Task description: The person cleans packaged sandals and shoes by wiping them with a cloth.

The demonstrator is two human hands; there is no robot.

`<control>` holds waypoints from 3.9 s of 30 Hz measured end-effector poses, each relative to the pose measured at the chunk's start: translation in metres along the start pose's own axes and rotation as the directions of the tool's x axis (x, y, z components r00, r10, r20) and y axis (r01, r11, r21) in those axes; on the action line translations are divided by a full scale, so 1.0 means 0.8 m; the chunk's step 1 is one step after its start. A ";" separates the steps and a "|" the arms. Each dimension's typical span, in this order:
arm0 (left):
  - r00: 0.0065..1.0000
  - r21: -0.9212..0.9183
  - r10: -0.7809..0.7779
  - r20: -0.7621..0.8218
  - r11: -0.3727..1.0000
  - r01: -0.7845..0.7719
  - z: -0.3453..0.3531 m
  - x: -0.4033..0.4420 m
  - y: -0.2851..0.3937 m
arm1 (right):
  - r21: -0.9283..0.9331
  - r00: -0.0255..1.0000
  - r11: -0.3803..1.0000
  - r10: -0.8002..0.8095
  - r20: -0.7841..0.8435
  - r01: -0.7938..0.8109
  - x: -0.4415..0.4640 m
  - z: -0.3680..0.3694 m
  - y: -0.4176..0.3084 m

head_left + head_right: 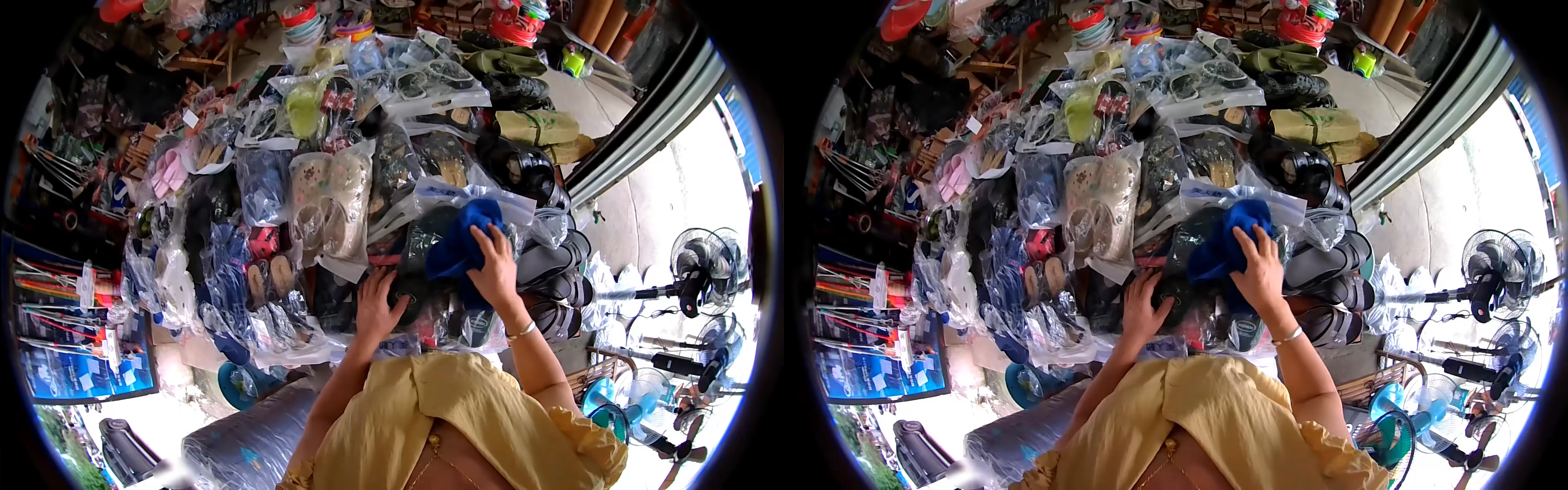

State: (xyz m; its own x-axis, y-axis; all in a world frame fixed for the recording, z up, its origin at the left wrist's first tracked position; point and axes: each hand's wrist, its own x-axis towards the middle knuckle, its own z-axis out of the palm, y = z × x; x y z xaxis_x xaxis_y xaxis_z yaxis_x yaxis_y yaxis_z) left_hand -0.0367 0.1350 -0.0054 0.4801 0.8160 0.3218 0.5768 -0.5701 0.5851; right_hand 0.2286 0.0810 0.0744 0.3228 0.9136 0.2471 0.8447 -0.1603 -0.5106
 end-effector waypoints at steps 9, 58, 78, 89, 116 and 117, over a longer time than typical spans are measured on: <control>1.000 0.027 0.000 0.012 1.000 -0.001 -0.005 0.004 0.003 | 0.089 0.987 0.994 0.071 -0.142 -0.058 0.018 -0.015 0.002; 1.000 0.017 -0.001 -0.012 1.000 0.002 -0.002 0.000 0.002 | 0.038 0.995 0.999 0.025 -0.099 -0.021 0.006 -0.023 -0.003; 1.000 -0.006 -0.002 0.023 1.000 0.002 -0.004 0.002 0.001 | 0.090 0.999 0.996 0.017 0.041 -0.020 0.029 -0.003 -0.031; 0.999 0.006 -0.017 0.036 1.000 0.017 -0.004 -0.002 0.001 | 0.078 0.994 0.991 -0.110 0.008 0.109 0.037 0.039 -0.038; 0.998 -0.143 -0.024 -0.053 0.990 0.017 -0.003 0.003 -0.017 | 0.108 0.954 0.952 -0.295 0.055 0.288 0.021 0.024 -0.086; 0.996 -0.267 -0.072 -0.055 0.962 0.055 -0.004 0.000 -0.016 | 0.145 0.945 0.944 -0.312 0.100 0.297 0.010 0.022 -0.087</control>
State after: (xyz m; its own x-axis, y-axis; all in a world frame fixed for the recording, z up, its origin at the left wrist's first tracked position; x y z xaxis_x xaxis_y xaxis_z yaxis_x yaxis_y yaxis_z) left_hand -0.0461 0.1431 -0.0109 0.4007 0.8588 0.3192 0.4048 -0.4785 0.7792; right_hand 0.1649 0.1064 0.0975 -0.0014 0.9504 0.3110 0.8309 0.1742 -0.5284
